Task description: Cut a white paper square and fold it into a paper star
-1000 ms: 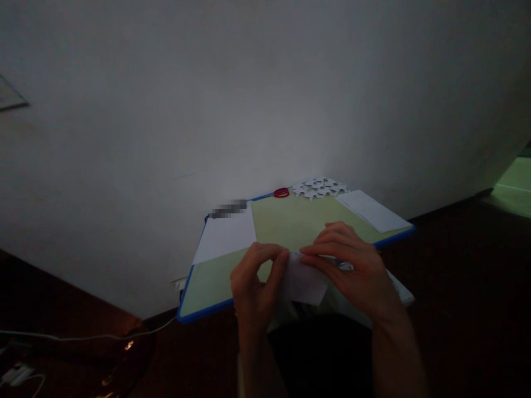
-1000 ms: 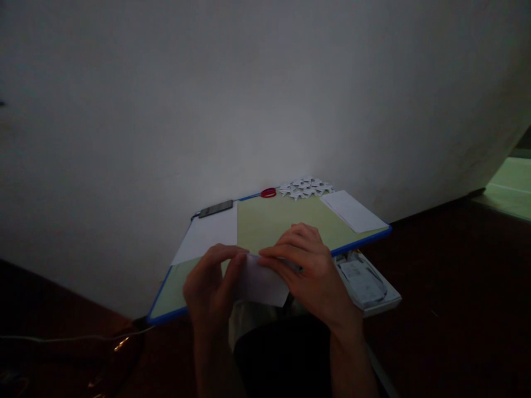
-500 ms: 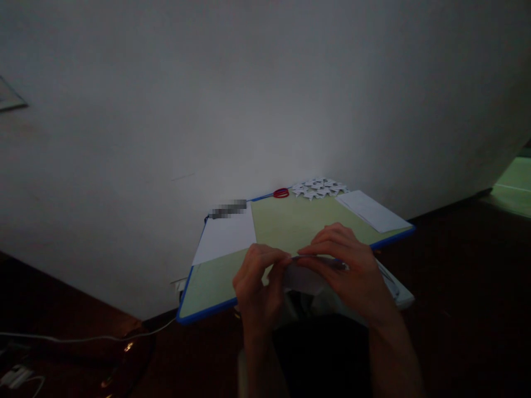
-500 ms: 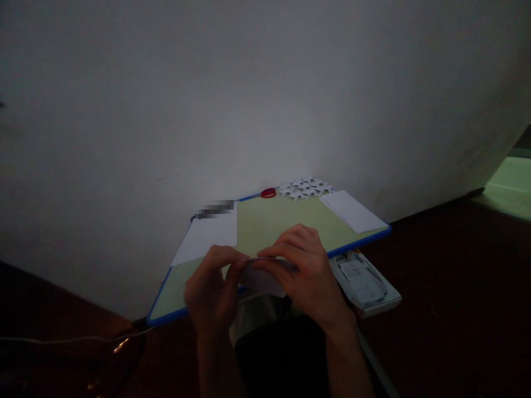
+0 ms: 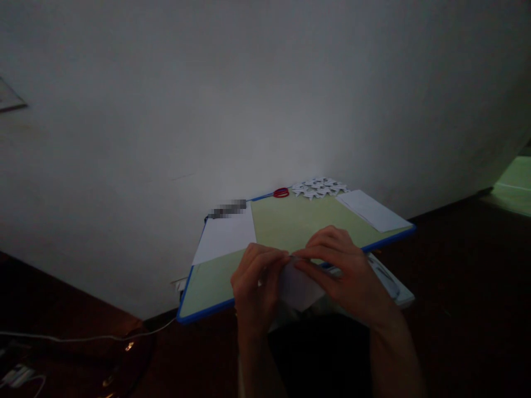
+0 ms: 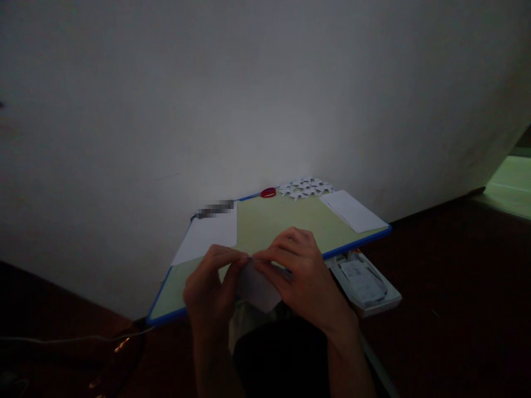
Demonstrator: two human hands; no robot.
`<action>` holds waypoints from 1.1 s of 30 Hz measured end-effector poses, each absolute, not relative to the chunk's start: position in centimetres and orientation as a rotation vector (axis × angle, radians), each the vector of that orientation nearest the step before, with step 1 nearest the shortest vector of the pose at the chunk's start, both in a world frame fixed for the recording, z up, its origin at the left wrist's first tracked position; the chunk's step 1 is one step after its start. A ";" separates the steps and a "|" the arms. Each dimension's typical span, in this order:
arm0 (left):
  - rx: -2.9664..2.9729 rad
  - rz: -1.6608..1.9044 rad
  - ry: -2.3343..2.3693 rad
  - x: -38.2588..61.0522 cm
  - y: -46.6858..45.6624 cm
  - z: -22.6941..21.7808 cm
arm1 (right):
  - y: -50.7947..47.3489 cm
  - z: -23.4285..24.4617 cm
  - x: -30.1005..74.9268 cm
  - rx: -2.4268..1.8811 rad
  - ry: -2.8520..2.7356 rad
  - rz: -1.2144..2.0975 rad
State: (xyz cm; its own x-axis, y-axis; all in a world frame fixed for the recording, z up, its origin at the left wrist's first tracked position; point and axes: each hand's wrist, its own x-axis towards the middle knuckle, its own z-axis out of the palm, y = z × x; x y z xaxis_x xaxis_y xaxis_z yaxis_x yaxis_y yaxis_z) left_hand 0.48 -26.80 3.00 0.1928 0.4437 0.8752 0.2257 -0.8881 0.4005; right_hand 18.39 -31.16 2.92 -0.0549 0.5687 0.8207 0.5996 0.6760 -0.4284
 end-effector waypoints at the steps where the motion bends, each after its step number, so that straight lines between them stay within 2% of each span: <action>1: 2.285 1.753 0.660 0.4 -26.9 3.0 | -31.1 2.9 18.4 -0.939 -1.691 -0.016; 7: 2.024 1.761 0.809 -0.6 -26.5 2.5 | -30.2 1.8 19.4 -0.764 -1.223 0.151; 10: 1.835 1.790 0.785 -0.6 -26.1 2.0 | -28.7 0.5 19.9 -0.578 -0.940 0.364; 15: 1.845 1.695 0.583 0.6 -26.4 1.8 | -26.4 -0.4 19.2 -0.434 -0.897 0.767; 22: 1.958 1.886 0.545 2.0 -27.4 2.7 | -26.1 0.2 15.6 -0.404 -0.782 1.232; 28: 2.063 1.995 0.590 1.8 -27.6 3.1 | -25.7 -0.4 14.6 -0.485 -0.935 1.205; 33: 2.159 1.982 0.595 1.5 -27.7 3.6 | -26.4 -0.1 14.8 -0.602 -1.132 0.745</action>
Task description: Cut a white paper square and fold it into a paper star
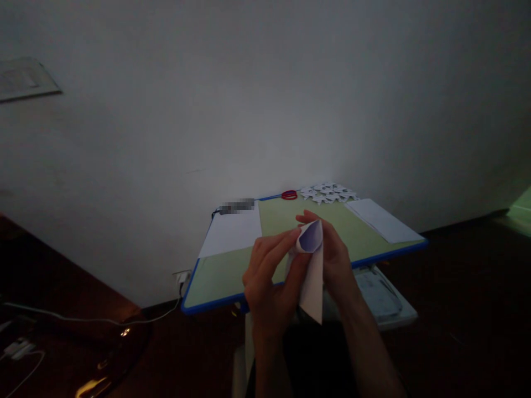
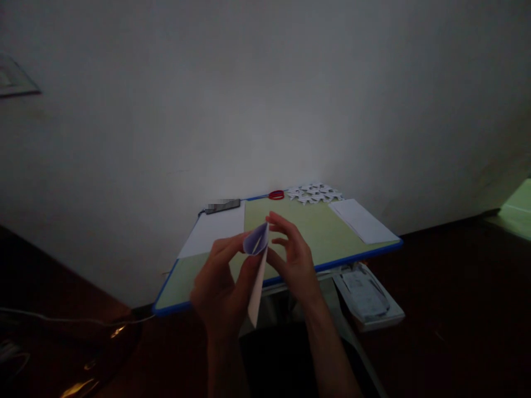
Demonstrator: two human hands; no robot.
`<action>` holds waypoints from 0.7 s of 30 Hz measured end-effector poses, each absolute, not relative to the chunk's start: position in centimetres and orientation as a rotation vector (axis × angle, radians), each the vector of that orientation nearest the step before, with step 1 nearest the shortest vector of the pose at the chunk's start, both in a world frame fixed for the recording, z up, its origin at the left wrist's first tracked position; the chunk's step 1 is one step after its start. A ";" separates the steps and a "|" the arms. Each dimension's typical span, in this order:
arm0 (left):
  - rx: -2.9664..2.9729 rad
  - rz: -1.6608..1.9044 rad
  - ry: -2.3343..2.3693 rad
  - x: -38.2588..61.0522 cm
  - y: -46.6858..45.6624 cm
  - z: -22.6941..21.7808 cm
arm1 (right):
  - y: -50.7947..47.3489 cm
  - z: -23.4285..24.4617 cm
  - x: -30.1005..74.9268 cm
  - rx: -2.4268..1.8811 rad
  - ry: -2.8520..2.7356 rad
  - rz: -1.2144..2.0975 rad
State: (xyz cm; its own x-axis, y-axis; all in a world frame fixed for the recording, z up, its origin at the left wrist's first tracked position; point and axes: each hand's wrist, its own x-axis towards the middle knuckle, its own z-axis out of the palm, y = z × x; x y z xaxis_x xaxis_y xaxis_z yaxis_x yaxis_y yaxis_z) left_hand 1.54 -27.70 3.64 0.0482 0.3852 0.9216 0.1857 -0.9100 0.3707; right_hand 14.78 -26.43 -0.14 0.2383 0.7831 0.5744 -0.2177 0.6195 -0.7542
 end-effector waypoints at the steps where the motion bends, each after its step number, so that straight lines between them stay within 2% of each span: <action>1: 2.177 1.969 0.590 1.5 -27.7 3.7 | -26.7 0.1 14.9 -0.610 -1.173 0.654; 9: 2.228 1.886 0.607 0.9 -28.2 4.0 | -28.3 1.3 15.4 -0.599 -1.259 0.437; 21: 2.270 1.781 0.623 1.0 -28.2 4.1 | -29.8 1.9 16.0 -0.618 -1.152 0.351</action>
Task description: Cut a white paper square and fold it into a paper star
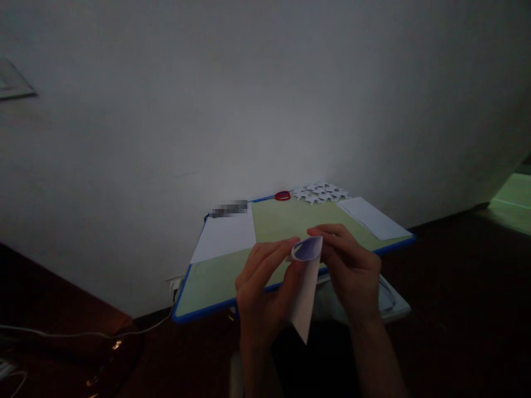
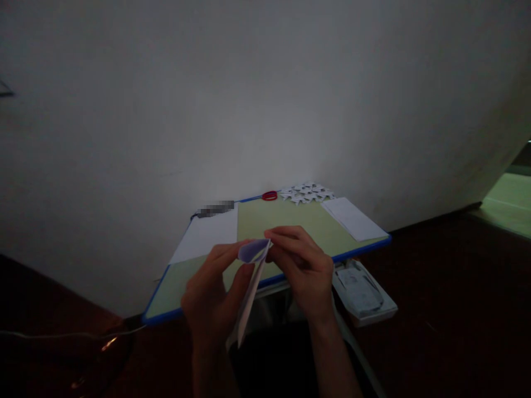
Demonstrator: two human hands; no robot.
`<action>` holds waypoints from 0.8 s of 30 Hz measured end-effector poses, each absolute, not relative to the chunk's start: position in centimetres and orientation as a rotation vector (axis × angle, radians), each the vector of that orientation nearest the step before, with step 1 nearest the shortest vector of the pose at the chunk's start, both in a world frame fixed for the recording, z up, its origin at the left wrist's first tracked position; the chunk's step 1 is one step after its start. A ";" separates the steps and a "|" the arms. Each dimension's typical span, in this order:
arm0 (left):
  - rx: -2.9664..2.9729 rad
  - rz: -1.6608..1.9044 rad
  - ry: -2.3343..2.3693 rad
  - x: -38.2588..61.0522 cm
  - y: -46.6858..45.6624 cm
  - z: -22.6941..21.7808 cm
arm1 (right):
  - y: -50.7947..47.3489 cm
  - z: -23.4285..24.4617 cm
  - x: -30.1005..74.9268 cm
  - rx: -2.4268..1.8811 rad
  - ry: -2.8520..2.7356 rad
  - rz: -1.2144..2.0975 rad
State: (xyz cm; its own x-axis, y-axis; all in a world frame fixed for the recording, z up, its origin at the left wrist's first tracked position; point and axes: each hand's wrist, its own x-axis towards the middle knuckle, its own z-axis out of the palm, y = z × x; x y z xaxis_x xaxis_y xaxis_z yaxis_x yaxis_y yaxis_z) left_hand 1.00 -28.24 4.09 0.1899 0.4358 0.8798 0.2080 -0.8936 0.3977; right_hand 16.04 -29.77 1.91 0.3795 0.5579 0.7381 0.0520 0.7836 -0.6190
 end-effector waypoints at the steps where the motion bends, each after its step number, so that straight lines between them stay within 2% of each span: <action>1: 2.274 1.768 0.625 1.0 -28.2 4.1 | -29.8 1.9 16.1 -0.617 -1.148 0.336; 10: 2.267 1.729 0.660 1.0 -28.6 4.6 | -30.1 2.4 16.2 -0.565 -1.155 0.339; 24: 2.154 1.650 0.446 0.0 -28.2 3.7 | -30.7 2.5 17.2 -0.557 -1.260 0.334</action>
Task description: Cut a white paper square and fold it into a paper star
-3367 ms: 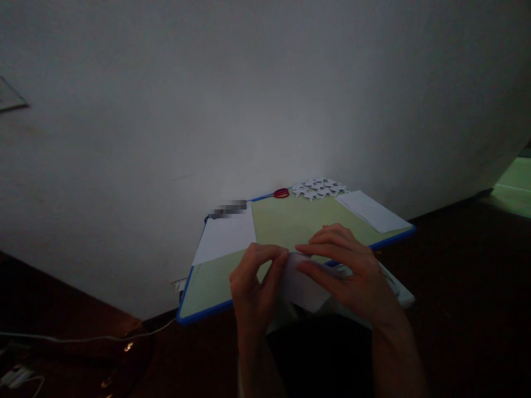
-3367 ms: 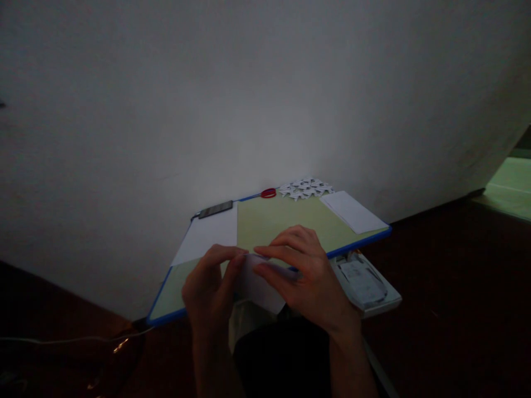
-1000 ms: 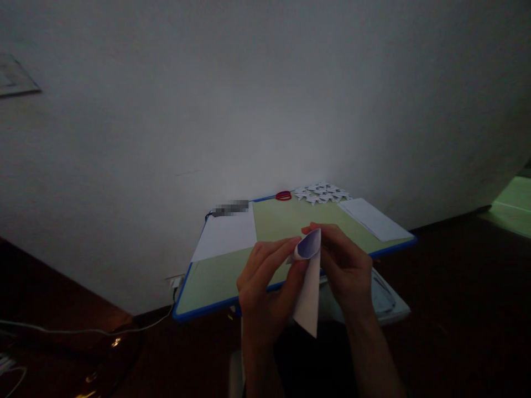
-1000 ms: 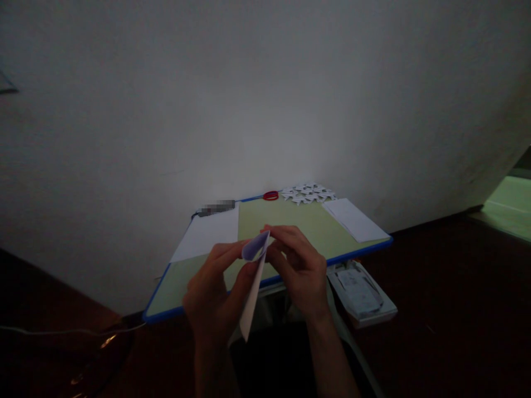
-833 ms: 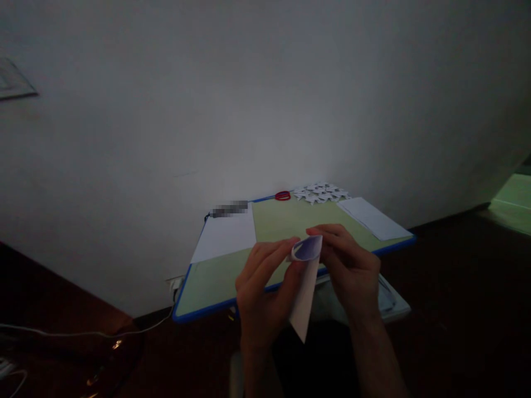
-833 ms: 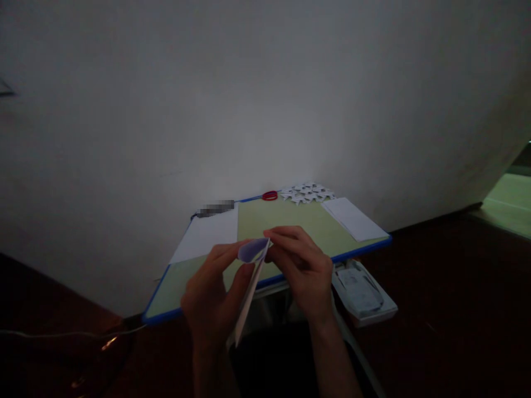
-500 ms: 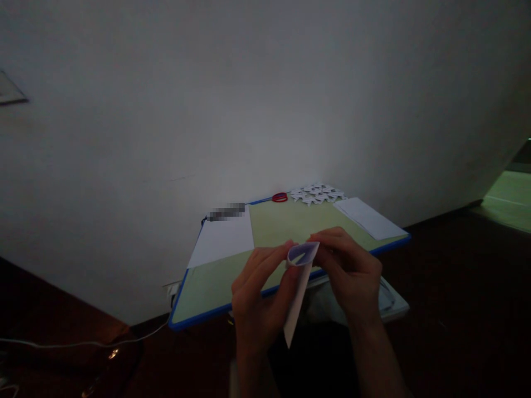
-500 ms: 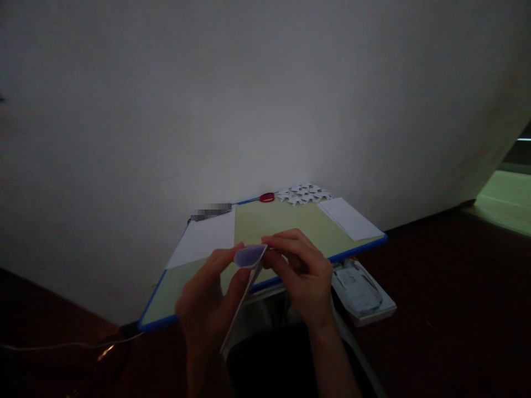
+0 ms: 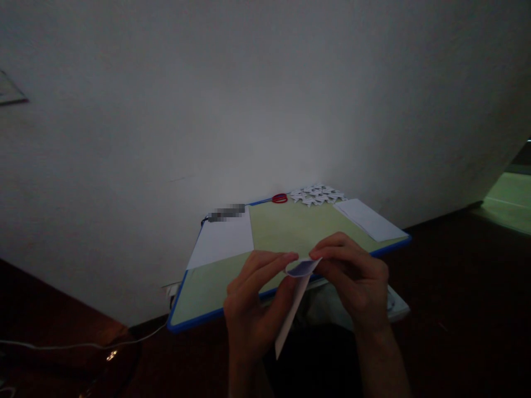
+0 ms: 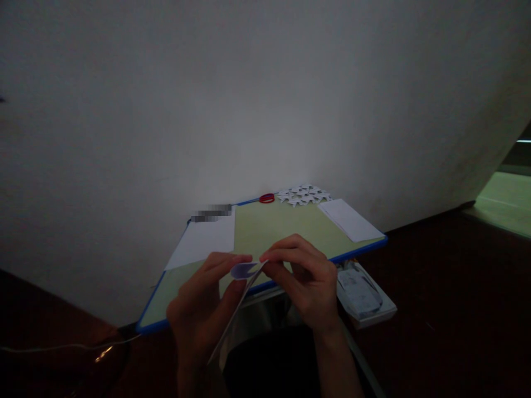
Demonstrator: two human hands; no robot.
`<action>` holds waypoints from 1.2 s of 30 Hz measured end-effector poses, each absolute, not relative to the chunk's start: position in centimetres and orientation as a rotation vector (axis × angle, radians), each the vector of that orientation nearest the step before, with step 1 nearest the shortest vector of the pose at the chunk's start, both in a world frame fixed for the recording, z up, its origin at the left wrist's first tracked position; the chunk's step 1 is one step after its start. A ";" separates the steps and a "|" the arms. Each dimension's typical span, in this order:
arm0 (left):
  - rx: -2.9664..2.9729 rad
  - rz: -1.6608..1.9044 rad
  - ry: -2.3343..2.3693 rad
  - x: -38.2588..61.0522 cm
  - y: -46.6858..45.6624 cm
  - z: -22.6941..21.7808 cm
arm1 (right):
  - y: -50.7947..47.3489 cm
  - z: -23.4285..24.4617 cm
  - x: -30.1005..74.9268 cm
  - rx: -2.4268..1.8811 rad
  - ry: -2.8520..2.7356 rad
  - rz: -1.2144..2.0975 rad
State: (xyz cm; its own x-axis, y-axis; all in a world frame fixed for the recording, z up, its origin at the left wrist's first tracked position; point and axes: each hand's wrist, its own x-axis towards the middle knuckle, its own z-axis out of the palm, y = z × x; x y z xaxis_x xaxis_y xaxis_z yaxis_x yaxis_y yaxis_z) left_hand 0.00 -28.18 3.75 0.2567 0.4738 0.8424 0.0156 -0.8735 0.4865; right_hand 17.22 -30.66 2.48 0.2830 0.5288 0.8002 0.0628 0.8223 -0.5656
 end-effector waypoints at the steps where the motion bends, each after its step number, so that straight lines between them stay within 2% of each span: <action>1: 2.150 1.655 0.435 0.0 -28.2 3.8 | -30.7 2.5 17.3 -0.558 -1.268 0.333; 13: 2.235 1.643 0.443 -0.5 -28.0 3.8 | -30.8 2.6 17.2 -0.566 -1.321 0.227; 21: 2.236 1.606 0.417 -0.7 -28.2 3.9 | -31.2 2.8 17.6 -0.592 -1.330 0.267; 36: 2.157 1.596 0.417 -0.8 -28.6 4.4 | -31.0 2.5 17.6 -0.665 -1.432 0.018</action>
